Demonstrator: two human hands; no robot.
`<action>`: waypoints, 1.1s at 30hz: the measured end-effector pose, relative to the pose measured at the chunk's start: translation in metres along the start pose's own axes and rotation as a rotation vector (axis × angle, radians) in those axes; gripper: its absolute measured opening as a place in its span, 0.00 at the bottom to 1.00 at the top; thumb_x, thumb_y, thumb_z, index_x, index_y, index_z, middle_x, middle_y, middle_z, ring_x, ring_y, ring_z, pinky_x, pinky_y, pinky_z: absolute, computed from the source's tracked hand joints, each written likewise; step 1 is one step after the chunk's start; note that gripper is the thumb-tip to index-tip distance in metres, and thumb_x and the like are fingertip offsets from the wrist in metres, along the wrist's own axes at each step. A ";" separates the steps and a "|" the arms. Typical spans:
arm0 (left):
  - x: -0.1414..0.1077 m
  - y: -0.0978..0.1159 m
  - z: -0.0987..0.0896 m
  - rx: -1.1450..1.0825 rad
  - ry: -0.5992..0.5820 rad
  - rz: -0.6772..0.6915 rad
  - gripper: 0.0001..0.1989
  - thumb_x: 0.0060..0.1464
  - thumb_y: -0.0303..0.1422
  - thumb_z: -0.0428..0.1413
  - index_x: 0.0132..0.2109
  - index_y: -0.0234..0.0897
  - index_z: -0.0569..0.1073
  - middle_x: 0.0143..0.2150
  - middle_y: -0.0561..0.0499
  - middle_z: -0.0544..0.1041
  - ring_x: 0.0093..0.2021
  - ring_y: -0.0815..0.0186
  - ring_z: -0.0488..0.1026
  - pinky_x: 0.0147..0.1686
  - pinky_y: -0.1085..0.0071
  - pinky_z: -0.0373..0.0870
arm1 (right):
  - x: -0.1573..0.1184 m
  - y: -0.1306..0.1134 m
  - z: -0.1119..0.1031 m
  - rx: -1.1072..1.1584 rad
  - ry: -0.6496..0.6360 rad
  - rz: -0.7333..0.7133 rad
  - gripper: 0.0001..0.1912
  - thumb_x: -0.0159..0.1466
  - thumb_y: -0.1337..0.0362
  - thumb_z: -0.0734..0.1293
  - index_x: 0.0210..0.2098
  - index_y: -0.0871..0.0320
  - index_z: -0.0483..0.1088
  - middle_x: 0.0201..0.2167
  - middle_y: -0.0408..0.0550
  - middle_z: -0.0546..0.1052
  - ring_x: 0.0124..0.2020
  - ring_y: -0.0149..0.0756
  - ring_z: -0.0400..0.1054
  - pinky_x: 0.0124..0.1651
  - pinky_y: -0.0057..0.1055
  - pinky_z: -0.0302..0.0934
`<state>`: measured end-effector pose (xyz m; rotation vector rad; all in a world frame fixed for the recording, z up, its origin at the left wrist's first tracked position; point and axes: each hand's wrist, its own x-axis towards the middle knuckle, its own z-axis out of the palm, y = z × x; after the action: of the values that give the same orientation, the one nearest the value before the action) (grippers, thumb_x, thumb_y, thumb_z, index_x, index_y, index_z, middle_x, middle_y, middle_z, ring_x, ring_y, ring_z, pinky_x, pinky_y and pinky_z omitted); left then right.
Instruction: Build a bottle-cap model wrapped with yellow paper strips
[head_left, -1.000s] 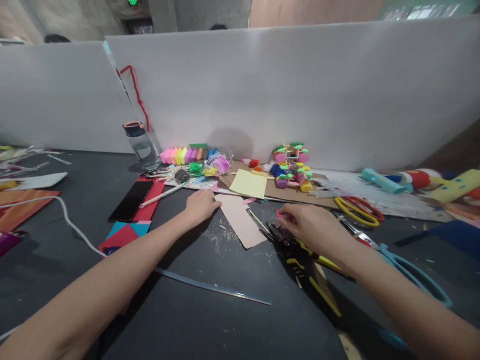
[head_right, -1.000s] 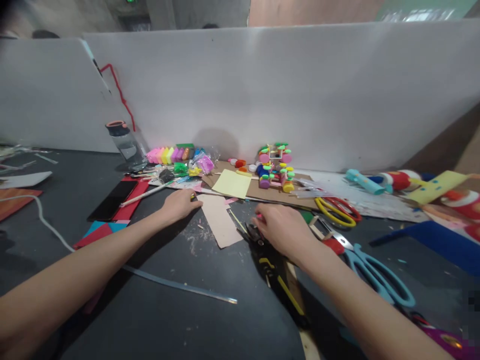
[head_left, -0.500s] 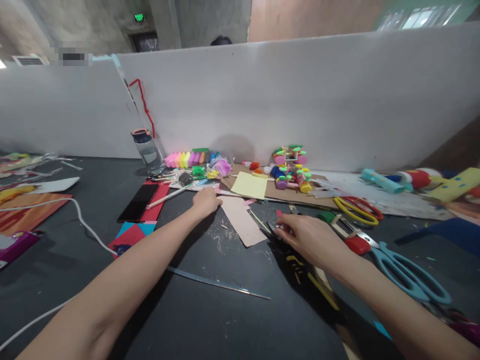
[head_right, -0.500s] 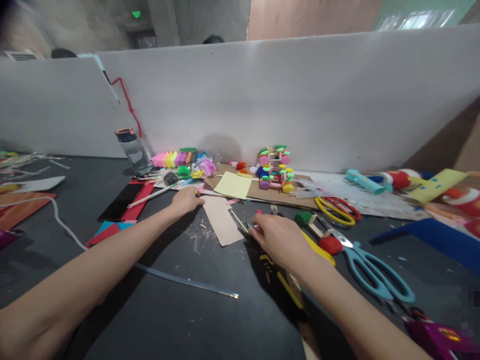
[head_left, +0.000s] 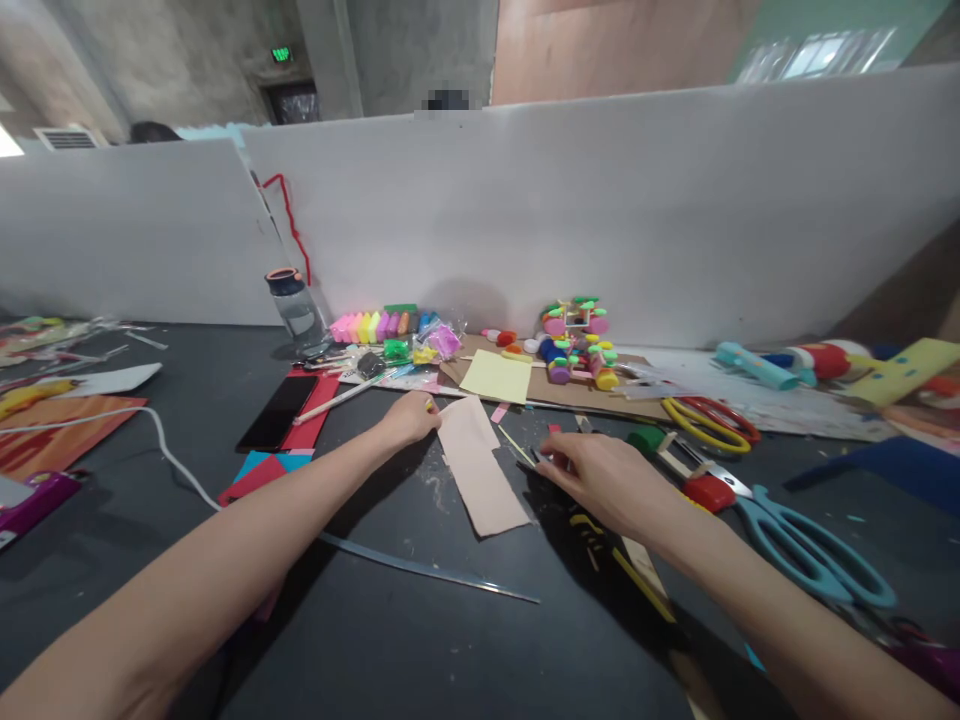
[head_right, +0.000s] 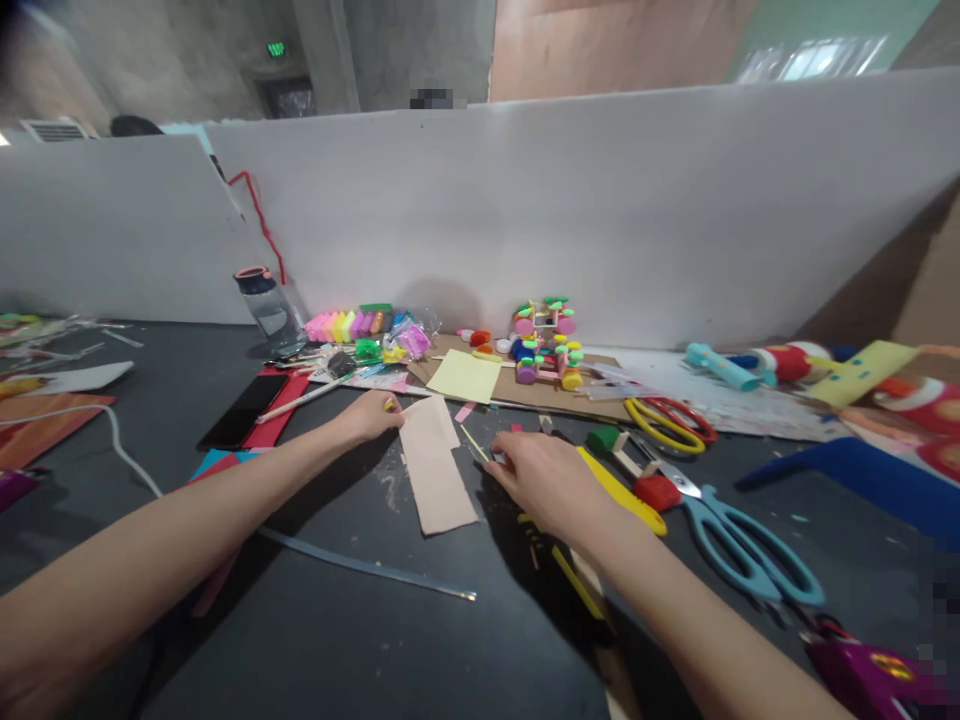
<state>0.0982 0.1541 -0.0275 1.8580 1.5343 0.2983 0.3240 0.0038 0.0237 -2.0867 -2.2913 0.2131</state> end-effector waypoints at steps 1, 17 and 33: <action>-0.007 -0.004 -0.002 -0.038 0.009 0.007 0.18 0.63 0.38 0.57 0.56 0.35 0.71 0.55 0.44 0.74 0.50 0.57 0.75 0.48 0.55 0.75 | 0.001 -0.001 0.000 0.024 0.003 -0.001 0.10 0.70 0.60 0.64 0.38 0.59 0.74 0.30 0.45 0.77 0.32 0.35 0.70 0.38 0.35 0.64; -0.070 -0.018 -0.024 -0.523 0.222 0.228 0.13 0.64 0.37 0.56 0.51 0.34 0.71 0.36 0.53 0.74 0.27 0.73 0.70 0.24 0.75 0.70 | 0.044 -0.024 -0.004 0.216 0.157 -0.091 0.12 0.70 0.57 0.64 0.42 0.61 0.72 0.38 0.46 0.76 0.37 0.33 0.72 0.42 0.37 0.70; -0.046 -0.013 -0.029 -0.346 0.117 0.359 0.15 0.63 0.39 0.56 0.51 0.33 0.73 0.47 0.47 0.77 0.43 0.62 0.76 0.42 0.60 0.76 | 0.068 -0.008 -0.026 0.230 -0.006 -0.189 0.11 0.70 0.58 0.65 0.40 0.61 0.72 0.36 0.45 0.76 0.36 0.33 0.72 0.42 0.35 0.70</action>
<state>0.0590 0.1229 -0.0031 1.8471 1.1250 0.7974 0.3125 0.0730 0.0459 -1.7527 -2.3221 0.4508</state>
